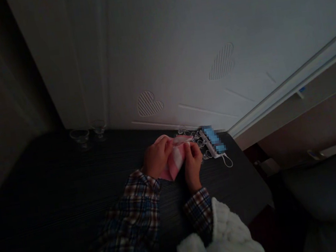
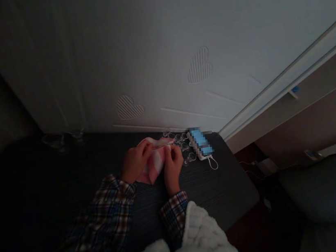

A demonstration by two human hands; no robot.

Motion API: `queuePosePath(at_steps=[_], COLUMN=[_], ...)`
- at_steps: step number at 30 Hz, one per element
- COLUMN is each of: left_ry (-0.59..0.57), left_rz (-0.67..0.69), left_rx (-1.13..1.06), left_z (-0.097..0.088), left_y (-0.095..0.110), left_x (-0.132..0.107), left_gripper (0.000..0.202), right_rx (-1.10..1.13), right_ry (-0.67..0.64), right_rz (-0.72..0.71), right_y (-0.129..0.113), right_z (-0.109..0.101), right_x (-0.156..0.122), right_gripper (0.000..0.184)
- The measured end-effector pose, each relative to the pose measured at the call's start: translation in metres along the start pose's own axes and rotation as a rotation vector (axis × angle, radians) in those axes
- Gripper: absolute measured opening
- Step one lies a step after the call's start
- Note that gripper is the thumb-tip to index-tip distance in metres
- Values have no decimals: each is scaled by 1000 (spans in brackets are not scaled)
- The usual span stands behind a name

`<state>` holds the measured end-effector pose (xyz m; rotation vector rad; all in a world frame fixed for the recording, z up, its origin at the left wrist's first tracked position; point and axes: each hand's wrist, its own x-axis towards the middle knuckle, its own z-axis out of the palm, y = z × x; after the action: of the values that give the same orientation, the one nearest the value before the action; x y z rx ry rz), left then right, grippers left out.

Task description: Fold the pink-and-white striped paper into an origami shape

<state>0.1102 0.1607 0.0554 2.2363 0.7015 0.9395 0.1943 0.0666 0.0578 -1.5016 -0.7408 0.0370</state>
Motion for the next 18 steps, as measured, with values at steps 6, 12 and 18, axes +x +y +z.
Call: queuePosePath(at_steps=[6,12,18], left_ry=[48,104,191], left_rz=[-59,-64,-79], left_rx=[29,-20,-194], left_z=[-1,-4,-5], left_y=[0,4,6], left_x=[1,1,1], left_gripper=[30,32,36], right_rx=[40,44,18], right_ry=[-21,-89,-84], right_rz=[-6,0,-6], right_y=[-1,0,-3], right_z=[6,6,5], right_x=[-2,-2,-3], right_gripper=[28,24,25])
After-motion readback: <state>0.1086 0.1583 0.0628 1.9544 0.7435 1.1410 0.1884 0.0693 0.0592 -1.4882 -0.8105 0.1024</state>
